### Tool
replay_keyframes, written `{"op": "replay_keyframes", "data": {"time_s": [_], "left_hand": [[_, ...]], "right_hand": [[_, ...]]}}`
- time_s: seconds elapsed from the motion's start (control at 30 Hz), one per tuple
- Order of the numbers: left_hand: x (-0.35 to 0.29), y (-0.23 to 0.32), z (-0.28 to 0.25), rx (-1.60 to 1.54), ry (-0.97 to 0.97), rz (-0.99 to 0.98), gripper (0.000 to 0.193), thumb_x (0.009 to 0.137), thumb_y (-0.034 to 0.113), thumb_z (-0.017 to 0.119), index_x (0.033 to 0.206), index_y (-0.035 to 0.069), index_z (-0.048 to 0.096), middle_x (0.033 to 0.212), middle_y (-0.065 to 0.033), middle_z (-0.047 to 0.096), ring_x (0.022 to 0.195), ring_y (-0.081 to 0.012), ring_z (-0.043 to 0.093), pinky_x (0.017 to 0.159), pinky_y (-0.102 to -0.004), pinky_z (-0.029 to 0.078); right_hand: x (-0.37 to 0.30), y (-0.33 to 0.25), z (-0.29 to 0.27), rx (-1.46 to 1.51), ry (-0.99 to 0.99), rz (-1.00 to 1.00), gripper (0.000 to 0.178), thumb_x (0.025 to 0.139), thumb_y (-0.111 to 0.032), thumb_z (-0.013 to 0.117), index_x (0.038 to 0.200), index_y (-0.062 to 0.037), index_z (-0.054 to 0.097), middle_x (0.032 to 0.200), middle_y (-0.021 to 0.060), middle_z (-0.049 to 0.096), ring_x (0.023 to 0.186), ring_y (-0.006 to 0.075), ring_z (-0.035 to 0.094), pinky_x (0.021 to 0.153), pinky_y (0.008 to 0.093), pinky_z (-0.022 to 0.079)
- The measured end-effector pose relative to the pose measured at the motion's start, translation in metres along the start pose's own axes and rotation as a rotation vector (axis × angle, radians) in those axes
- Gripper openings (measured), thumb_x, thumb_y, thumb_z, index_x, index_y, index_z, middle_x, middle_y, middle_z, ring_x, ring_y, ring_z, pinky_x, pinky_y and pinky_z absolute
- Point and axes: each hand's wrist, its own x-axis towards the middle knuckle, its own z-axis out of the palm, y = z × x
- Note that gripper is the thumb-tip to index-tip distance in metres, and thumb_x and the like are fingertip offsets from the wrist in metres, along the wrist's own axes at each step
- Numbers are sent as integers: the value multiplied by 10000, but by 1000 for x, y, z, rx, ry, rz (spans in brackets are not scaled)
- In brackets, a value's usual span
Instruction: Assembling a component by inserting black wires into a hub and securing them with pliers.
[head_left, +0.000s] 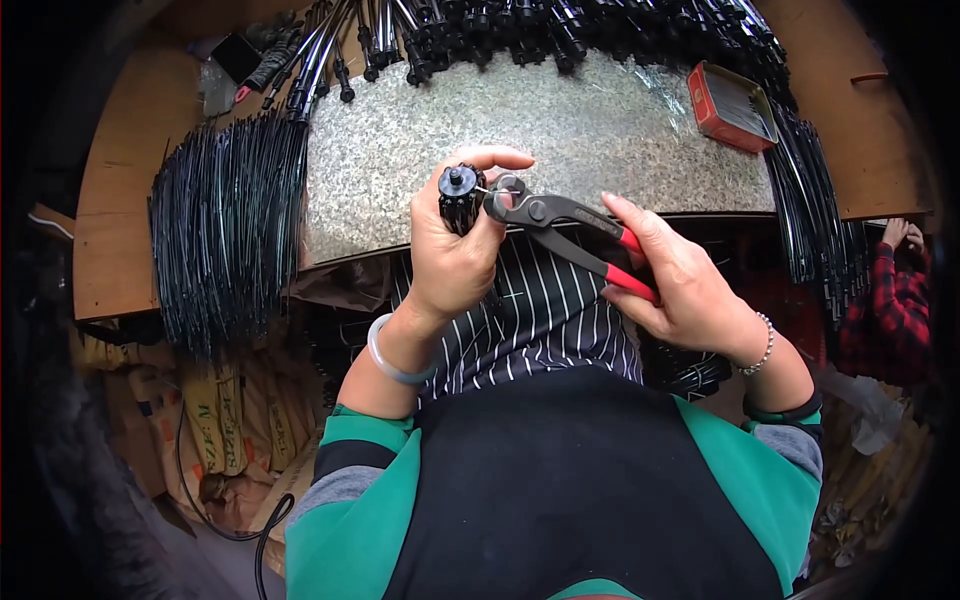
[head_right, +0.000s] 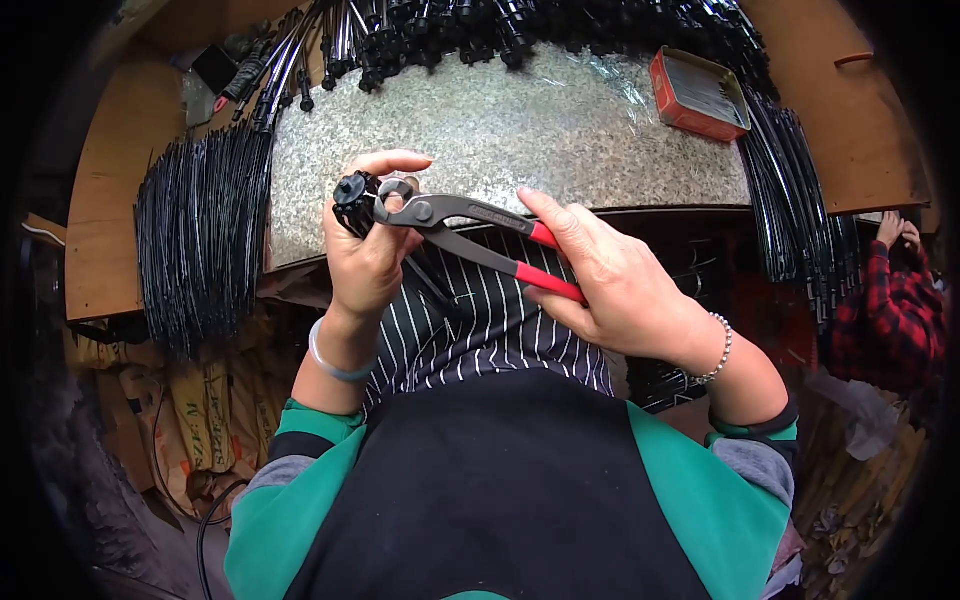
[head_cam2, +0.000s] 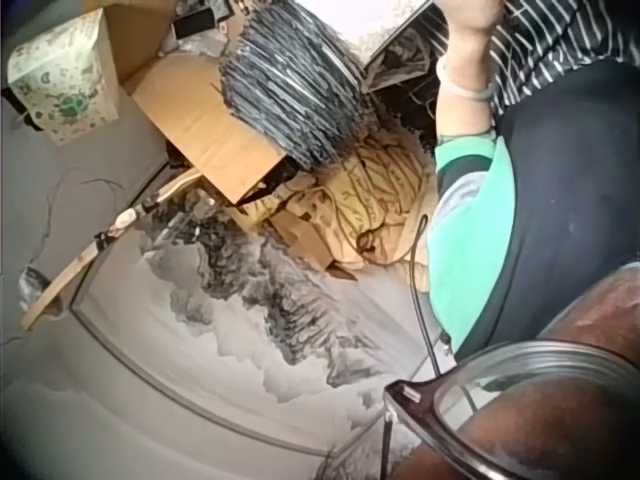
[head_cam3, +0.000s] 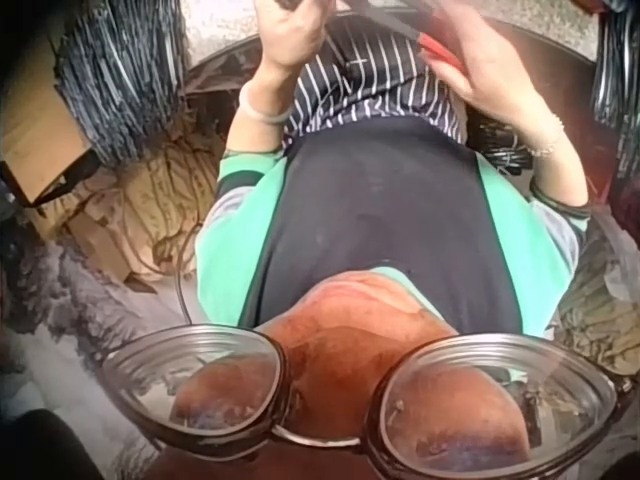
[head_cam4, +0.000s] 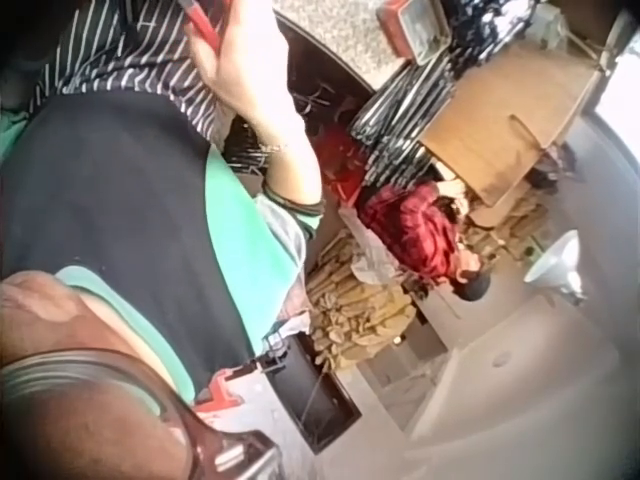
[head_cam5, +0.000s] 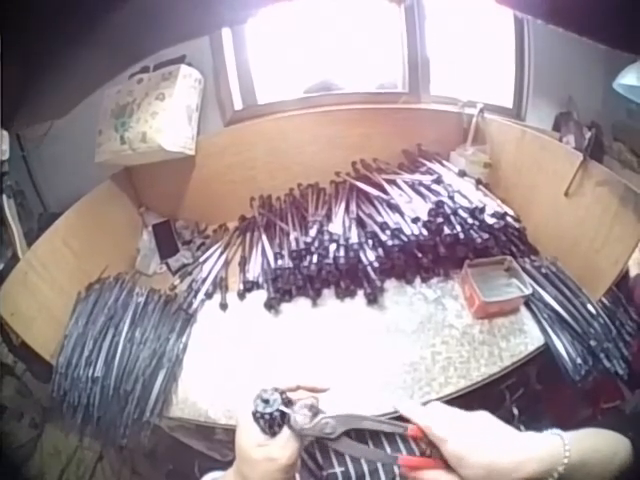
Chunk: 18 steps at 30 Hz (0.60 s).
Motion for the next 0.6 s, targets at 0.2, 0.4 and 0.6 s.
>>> {"op": "replay_keyframes", "data": {"time_s": [0.2,0.4,0.6], "left_hand": [[2,4,3,-97,49,-69,205,818,-76,472,986,-21,575,657,49,520,510,22,373,458,-150,267],[3,1,2,-22,2,-22,269,780,-111,450,997,-13,573,751,17,545,607,-5,441,545,-154,337],[11,-4,1,339,-148,283,275,852,4,482,1119,-59,503,634,34,473,494,-9,382,457,-172,328]], "right_hand": [[7,15,0,-200,134,-280,521,838,-94,525,1315,28,355,995,189,543,870,316,556,811,359,434],[2,20,-8,-256,203,-190,299,848,-220,567,1056,-11,517,797,153,567,703,313,575,632,360,463],[-9,-1,-42,-662,155,-68,244,815,-227,611,916,-21,530,664,141,519,618,335,552,550,381,436]]}}
